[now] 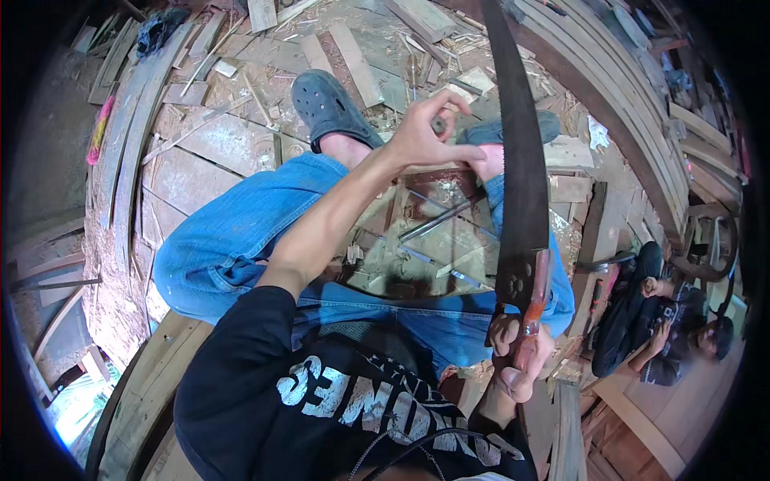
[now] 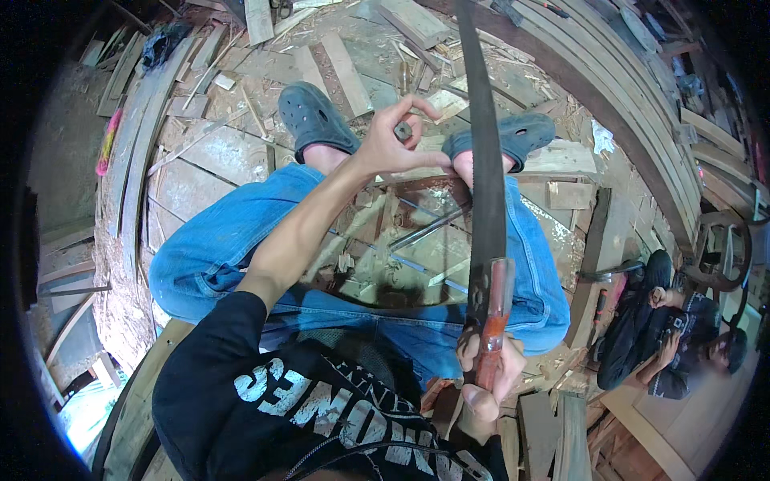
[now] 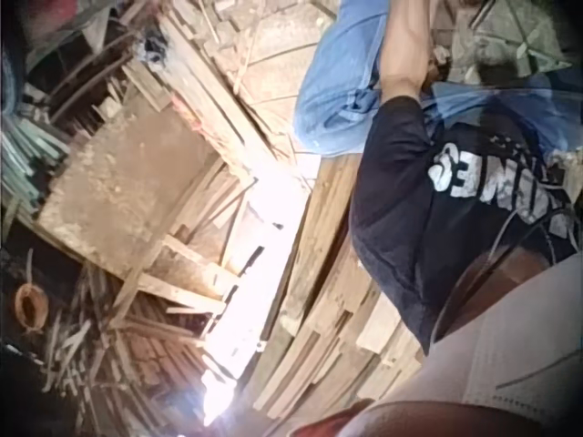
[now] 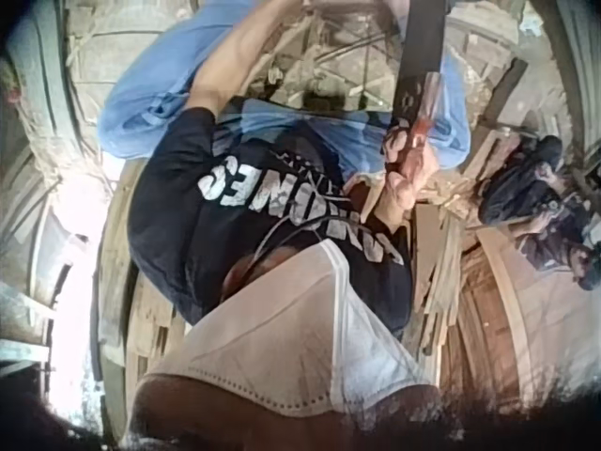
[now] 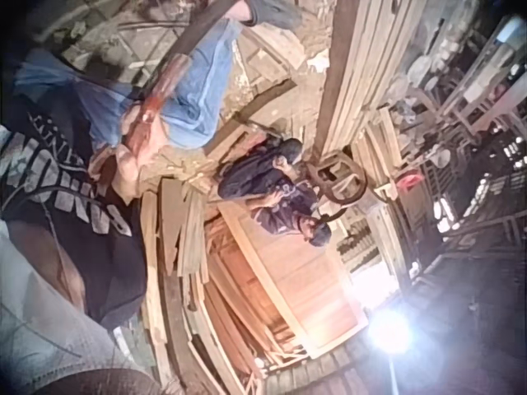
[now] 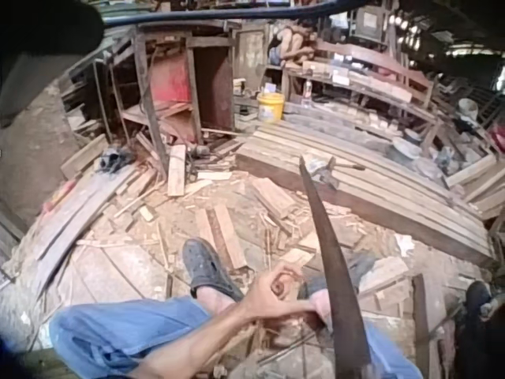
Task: Using a hand saw to cut a strip of wood while sitting on the floor.
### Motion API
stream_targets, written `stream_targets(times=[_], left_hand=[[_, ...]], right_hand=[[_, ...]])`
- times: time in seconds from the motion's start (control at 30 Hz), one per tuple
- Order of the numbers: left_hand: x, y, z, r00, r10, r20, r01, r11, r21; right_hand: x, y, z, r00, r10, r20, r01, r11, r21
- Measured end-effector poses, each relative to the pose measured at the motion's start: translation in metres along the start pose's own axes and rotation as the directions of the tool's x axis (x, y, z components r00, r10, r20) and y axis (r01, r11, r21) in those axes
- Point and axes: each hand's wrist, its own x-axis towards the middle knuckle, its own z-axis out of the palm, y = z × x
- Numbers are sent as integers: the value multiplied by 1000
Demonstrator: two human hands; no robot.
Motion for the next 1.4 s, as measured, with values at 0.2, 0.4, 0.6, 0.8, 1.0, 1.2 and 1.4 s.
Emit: stream_targets(times=[0.2, 0.4, 0.6, 0.8, 1.0, 1.2, 1.4], left_hand=[[-2, -62, 21, 972, -125, -197, 138, 989, 54], [-20, -84, 30, 954, -244, -176, 264, 960, 96], [-13, -131, 35, 927, -369, -67, 375, 911, 173], [3, -89, 55, 943, -331, 39, 307, 908, 285], [-6, -95, 61, 982, -150, 111, 57, 805, 590], [-30, -113, 65, 906, -327, 268, 15, 659, 752], [-32, -114, 61, 933, -213, 290, -50, 723, 689]], right_hand=[[0, 2, 0, 1000, 17, -9, -16, 999, 34], [6, 0, 1, 997, 78, -4, -78, 997, -1], [16, 3, -1, 992, 98, 84, -97, 995, -17], [13, 13, -5, 996, 81, 35, -81, 997, -4], [6, 19, -14, 998, 0, 60, 1, 1000, -30], [12, 52, -10, 993, 117, -19, -115, 990, 80], [15, 106, -18, 995, 76, 63, -82, 992, 96]])
